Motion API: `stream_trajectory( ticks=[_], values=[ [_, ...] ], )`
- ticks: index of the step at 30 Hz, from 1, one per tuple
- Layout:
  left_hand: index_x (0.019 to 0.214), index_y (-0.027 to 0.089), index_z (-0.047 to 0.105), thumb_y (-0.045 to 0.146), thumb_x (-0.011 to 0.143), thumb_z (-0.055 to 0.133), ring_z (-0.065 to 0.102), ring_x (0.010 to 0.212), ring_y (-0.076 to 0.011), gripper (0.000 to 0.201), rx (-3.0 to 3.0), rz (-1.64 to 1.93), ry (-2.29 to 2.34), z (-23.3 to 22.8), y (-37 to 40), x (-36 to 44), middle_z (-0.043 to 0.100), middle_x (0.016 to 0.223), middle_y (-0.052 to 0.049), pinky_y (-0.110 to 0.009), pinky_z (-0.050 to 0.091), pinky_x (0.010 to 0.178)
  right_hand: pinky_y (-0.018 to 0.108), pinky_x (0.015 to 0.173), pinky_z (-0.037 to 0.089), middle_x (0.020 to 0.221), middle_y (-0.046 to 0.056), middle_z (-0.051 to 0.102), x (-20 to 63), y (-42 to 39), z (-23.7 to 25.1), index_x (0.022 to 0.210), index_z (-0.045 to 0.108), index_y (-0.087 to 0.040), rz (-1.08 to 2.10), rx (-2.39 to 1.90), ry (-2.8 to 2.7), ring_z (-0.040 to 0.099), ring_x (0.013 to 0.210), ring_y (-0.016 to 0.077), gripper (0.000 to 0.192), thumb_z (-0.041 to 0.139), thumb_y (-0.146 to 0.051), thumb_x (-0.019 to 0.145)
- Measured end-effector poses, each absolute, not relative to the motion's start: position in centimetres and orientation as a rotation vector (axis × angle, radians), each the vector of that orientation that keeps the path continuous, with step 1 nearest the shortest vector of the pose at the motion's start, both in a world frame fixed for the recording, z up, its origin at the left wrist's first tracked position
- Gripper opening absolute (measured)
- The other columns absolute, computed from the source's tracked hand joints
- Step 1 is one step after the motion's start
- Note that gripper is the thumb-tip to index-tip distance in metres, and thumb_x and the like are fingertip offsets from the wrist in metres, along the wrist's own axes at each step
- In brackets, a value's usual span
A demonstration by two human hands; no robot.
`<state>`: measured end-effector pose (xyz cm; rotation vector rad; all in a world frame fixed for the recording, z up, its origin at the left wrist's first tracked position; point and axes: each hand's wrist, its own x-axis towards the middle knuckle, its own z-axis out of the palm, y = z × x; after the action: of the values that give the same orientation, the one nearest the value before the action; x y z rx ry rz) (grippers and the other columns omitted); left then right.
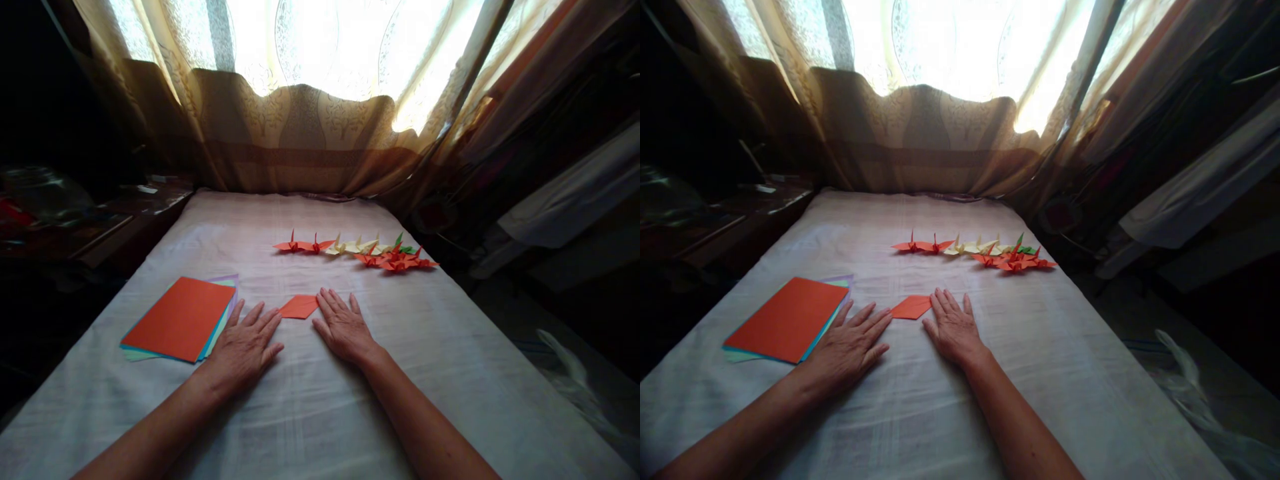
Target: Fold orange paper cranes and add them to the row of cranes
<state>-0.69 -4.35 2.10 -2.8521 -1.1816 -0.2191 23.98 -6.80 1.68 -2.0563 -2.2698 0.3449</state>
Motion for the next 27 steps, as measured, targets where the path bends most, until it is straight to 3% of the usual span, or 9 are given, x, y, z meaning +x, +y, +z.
stream_trajectory(
  ticks=[6, 11, 13, 16, 23, 27],
  values=[
    [0.13, 0.026, 0.062, 0.05, 0.099, 0.039, 0.049, 0.132, -0.0311, 0.046, -2.811, -0.252, -1.167, 1.9, -4.3, -2.0, 0.063, 0.135, -0.007, -0.056, 0.014, 0.118, 0.059, 0.119, 0.005, 0.161, 0.006, 0.019, 24.4, -6.9, 1.5, 0.153, 0.03, -0.02, 0.353, -2.105, -2.234, 0.016, 0.15, 0.023, 0.059, 0.032, -0.047, 0.101],
    [0.109, 0.022, 0.072, 0.05, 0.098, 0.038, 0.057, 0.122, -0.0359, 0.045, -2.708, -0.29, -1.26, 4.3, -4.1, -1.1, 0.074, 0.111, -0.011, -0.062, 0.023, 0.113, 0.059, 0.119, 0.005, 0.161, 0.006, 0.02, 24.3, -6.8, 1.6, 0.153, 0.03, -0.02, 0.347, -2.085, -2.228, 0.016, 0.15, 0.0231, 0.06, 0.032, -0.049, 0.1],
    [0.12, 0.018, 0.067, 0.049, 0.099, 0.036, 0.053, 0.126, -0.0371, 0.048, -2.668, -0.33, -1.297, 4.8, -3.9, 1.1, 0.068, 0.125, -0.014, -0.062, 0.026, 0.111, 0.059, 0.119, 0.005, 0.161, 0.005, 0.02, 24.3, -6.8, 1.5, 0.153, 0.031, -0.02, 0.342, -2.083, -2.224, 0.016, 0.15, 0.0234, 0.06, 0.031, -0.05, 0.1],
    [0.138, 0.02, 0.054, 0.047, 0.101, 0.033, 0.043, 0.138, -0.031, 0.051, -2.769, -0.318, -1.249, 3.9, -3.5, 5.1, 0.053, 0.145, -0.011, -0.057, 0.023, 0.116, 0.059, 0.119, 0.006, 0.161, 0.006, 0.021, 24.4, -6.8, 1.2, 0.153, 0.031, -0.02, 0.322, -2.07, -2.229, 0.017, 0.15, 0.0238, 0.06, 0.03, -0.05, 0.1],
    [0.149, 0.019, 0.04, 0.053, 0.101, 0.026, 0.033, 0.145, -0.0246, 0.061, -2.979, -0.14, -1.207, 0.1, -2.4, 6.0, 0.039, 0.155, -0.011, -0.045, 0.022, 0.118, 0.057, 0.119, 0.005, 0.161, 0.006, 0.022, 24.6, -6.9, 0.7, 0.152, 0.032, -0.023, 0.294, -2.037, -2.22, 0.017, 0.15, 0.0235, 0.06, 0.031, -0.051, 0.1],
    [0.15, 0.019, 0.038, 0.053, 0.1, 0.03, 0.033, 0.145, -0.0254, 0.061, -2.982, -0.089, -1.213, 0.4, -2.9, 3.1, 0.037, 0.155, -0.011, -0.047, 0.021, 0.118, 0.057, 0.119, 0.007, 0.16, 0.007, 0.026, 24.4, -6.9, 1.1, 0.151, 0.037, -0.023, 0.305, -2.044, -2.198, 0.02, 0.149, 0.025, 0.057, 0.033, -0.049, 0.1]
  ],
)
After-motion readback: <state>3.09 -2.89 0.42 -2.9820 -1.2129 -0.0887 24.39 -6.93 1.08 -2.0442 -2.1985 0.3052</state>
